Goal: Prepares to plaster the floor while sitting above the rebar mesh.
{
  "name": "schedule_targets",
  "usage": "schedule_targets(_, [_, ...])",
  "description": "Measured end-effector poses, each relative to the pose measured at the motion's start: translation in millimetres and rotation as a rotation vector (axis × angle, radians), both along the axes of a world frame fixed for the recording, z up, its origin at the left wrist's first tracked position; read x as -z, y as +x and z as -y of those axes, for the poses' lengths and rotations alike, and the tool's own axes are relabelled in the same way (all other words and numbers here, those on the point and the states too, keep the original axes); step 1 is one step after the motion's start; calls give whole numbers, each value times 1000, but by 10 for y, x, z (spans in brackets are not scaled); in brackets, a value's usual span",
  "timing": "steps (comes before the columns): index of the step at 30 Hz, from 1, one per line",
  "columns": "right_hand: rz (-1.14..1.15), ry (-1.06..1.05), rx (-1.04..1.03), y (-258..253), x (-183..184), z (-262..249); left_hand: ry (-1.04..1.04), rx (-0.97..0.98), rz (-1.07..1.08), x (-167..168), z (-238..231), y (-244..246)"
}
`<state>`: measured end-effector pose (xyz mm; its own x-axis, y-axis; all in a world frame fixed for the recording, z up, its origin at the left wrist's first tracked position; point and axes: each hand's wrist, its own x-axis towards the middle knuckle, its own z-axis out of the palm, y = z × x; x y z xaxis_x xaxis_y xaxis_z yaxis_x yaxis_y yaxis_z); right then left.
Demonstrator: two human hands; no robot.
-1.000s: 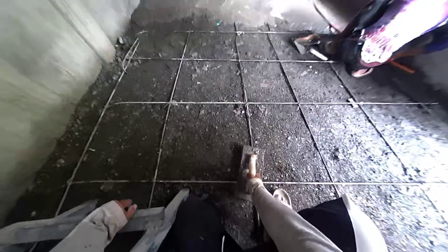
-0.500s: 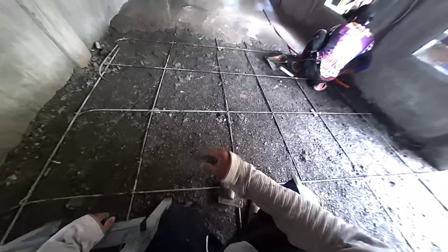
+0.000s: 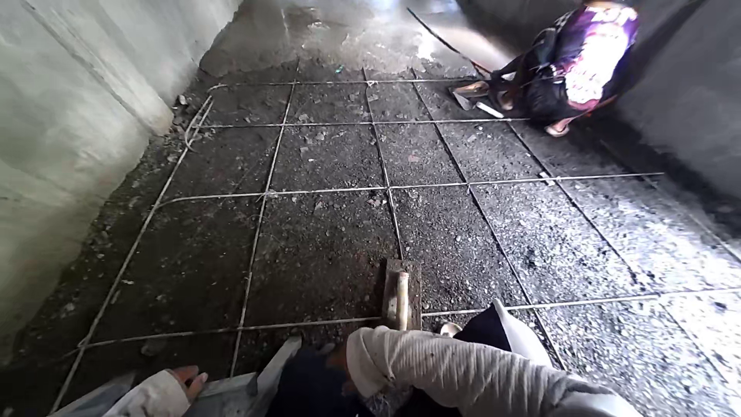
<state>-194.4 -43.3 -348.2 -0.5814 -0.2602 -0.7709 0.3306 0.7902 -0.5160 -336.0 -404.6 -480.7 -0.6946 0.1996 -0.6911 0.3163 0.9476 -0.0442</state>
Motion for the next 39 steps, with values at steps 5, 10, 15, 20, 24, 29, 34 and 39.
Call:
schedule_targets(5, [-2,-32,12,-146,231,-38,11,-12,11,14,14,0])
schedule_targets(10, [41,-41,-87,-233,381,-146,33,-16,5,35,43,-7])
schedule_targets(15, [15,-31,107,-155,768,-84,15,-6,4,-4,8,2])
schedule_targets(20, [1,-11,215,-63,534,-91,49,-5,1,72,70,-8])
schedule_targets(24, [-153,-9,588,-59,1262,179,51,1,-29,87,70,11])
schedule_targets(29, [-19,24,-82,-162,428,-195,70,2,-47,90,68,17])
schedule_targets(34, [-6,29,-168,-167,402,-227,4,-10,2,-14,-4,15])
schedule_targets(39, [6,18,-207,-159,471,-265,1,-7,0,-17,-6,10])
